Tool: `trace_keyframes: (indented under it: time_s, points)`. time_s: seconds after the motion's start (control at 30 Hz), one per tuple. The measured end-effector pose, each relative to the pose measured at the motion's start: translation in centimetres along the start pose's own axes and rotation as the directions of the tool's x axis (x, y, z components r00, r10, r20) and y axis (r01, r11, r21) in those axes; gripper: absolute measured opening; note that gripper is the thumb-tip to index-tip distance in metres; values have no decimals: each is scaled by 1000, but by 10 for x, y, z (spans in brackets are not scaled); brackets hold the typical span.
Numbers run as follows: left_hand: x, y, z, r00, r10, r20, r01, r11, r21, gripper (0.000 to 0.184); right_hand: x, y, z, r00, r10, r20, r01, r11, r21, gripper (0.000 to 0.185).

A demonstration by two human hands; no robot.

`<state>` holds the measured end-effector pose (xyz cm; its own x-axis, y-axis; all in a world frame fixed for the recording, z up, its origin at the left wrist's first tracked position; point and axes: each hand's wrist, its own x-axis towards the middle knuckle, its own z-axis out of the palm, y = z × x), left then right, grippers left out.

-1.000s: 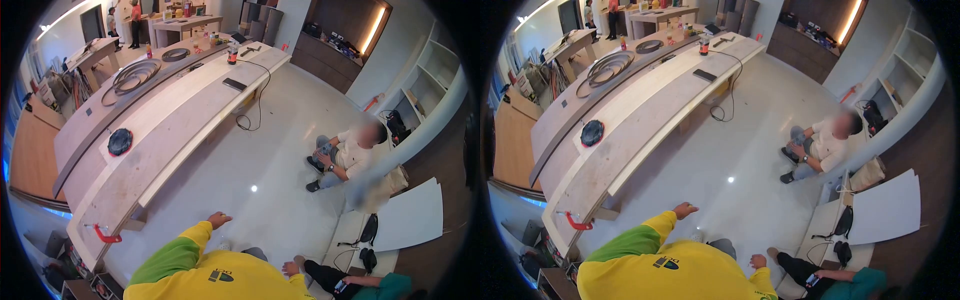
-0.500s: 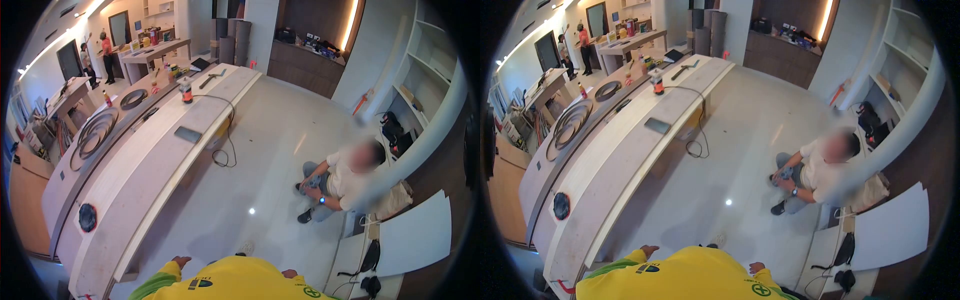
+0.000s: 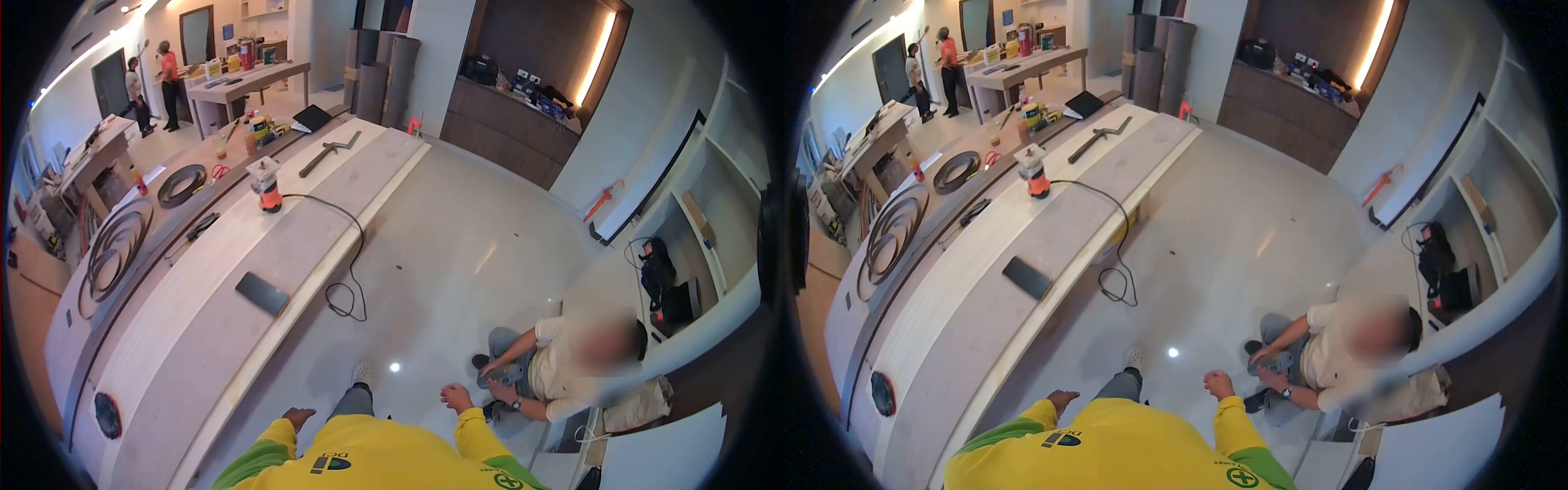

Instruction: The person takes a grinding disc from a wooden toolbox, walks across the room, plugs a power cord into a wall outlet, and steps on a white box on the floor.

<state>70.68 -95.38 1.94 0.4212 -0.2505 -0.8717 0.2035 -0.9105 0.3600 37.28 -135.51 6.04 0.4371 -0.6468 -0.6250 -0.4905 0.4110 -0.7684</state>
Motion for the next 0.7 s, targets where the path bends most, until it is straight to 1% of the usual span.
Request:
trace_keyframes:
  time_s: [0.03, 0.07, 0.1, 0.13, 0.17, 0.2, 0.23, 0.27, 0.3, 0.37, 0.4, 0.43, 0.47, 0.5, 0.53, 0.63, 0.7]
  points:
    - [33, 28, -2, 979, 187, 74, -197, 969, 149, 55, 17, -11, 2, 1000, 14, -18, -15, 996, -83, 23]
    - [54, 55, -9, 919, 355, 171, -391, 878, 277, 62, 33, -22, 2, 999, 25, -37, -31, 986, -164, 24]
    - [64, 90, -17, 917, 359, 174, -396, 875, 278, 62, 52, -10, -9, 999, 23, -42, -29, 986, -162, 24]
    - [76, 134, -19, 952, 281, 125, -304, 919, 252, 68, 75, 17, -30, 978, -90, 190, 178, 836, -518, 25]
    - [78, 187, -21, 977, 199, 79, -212, 953, 218, 74, 87, 7, -40, 928, -99, 358, 342, 607, -717, 26]
    - [41, 257, -39, 957, 258, 130, -285, 919, 271, 81, 98, -4, -50, 850, -106, 515, 520, 321, -792, 28]
    - [10, 311, -56, 933, 308, 186, -354, 878, 322, 88, 89, -24, -55, 800, -89, 593, 600, 95, -794, 28]
    - [61, 333, -49, 930, 328, 167, -366, 870, 331, 89, 94, -38, -65, 804, -84, 588, 594, 101, -798, 28]
    - [106, 357, -42, 929, 339, 149, -371, 863, 344, 91, 99, -44, -79, 806, -41, 591, 592, 54, -804, 28]
    - [137, 427, -42, 908, 342, 241, -409, 847, 340, 94, 102, -45, -91, 801, 5, 598, 598, 28, -801, 28]
    - [137, 466, -43, 900, 361, 244, -429, 832, 351, 93, 108, -46, -97, 828, -96, 553, 559, 49, -828, 22]
    - [135, 501, -42, 891, 383, 246, -450, 819, 357, 93, 119, -42, -107, 843, -194, 501, 522, 70, -850, 22]
    - [138, 533, -38, 894, 380, 237, -444, 822, 356, 93, 133, -40, -115, 894, -126, 431, 447, 169, -878, 22]
    - [143, 559, -33, 887, 403, 224, -457, 828, 323, 89, 150, -43, -123, 930, -28, 367, 362, 252, -897, 21]
    - [148, 584, -29, 880, 425, 211, -472, 833, 291, 86, 167, -47, -131, 945, 36, 325, 300, 305, -904, 20]
    - [291, 617, 18, 789, 523, 324, -614, 696, 372, 94, 230, -72, -161, 952, 129, 278, 216, 364, -906, 19]
    - [250, 659, 13, 843, 469, 262, -536, 770, 347, 88, 271, -93, -188, 948, 154, 280, 208, 368, -906, 17]
